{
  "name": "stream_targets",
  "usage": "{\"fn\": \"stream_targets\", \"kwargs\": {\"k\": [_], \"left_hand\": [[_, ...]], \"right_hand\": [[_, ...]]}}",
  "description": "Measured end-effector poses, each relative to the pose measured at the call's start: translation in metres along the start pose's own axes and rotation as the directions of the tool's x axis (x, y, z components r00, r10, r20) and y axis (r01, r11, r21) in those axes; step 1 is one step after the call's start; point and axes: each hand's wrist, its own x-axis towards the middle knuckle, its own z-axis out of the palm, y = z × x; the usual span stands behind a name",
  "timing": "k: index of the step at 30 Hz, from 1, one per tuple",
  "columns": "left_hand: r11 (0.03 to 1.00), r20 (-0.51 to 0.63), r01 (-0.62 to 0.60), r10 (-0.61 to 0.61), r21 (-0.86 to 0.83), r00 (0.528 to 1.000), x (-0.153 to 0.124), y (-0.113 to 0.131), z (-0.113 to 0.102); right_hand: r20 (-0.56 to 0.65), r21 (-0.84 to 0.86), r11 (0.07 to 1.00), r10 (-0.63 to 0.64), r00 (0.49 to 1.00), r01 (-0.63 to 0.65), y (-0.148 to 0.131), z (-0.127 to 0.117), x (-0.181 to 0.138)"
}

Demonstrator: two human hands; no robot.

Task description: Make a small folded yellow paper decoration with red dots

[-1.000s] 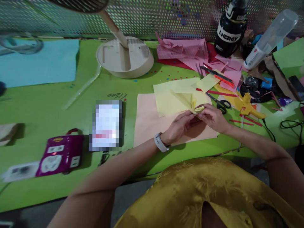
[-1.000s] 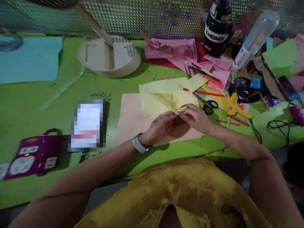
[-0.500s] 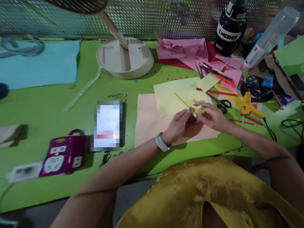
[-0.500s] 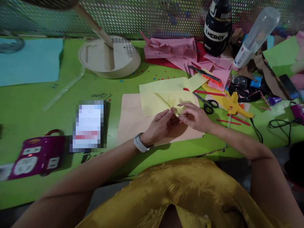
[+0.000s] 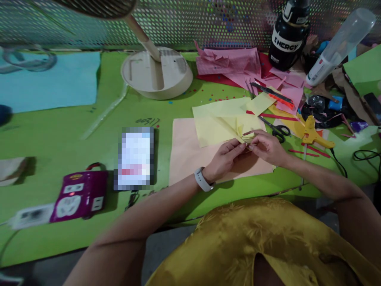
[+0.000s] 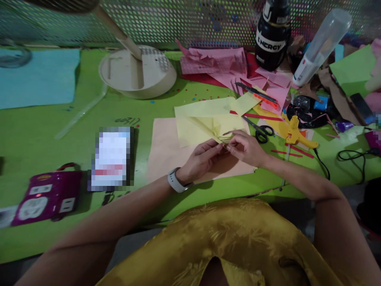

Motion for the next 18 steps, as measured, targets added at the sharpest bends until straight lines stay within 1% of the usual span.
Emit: {"fn": "stream_targets", "kwargs": {"k": [4, 9, 13, 18], "left_hand": [[0.996, -0.012, -0.034, 0.036, 0.079, 0.999, 0.0, 0.0002, 0.0014], [0.996, 0.001, -0.049, 0.049, 0.075, 0.999, 0.0002, -0.0028, -0.0005], [0.993, -0.014, -0.032, 0.034, 0.11, 0.999, 0.0009, -0.005, -0.0034], [0.989, -0.001, -0.054, 0.054, 0.14, 0.999, 0.0018, -0.0064, -0.0048]], "right_hand": [[0.009, -0.006, 1.0, 0.001, 1.0, -0.001, -0.0004, 0.0001, 0.0003], [0.02, -0.008, 1.0, -0.013, 1.0, 0.013, -0.0024, -0.0009, 0.0016], [0.034, -0.014, 1.0, -0.016, 0.999, 0.016, -0.0029, -0.0017, 0.002], [0.032, -0.015, 1.0, -0.012, 0.999, 0.013, -0.0029, -0.0019, 0.0017]]}}
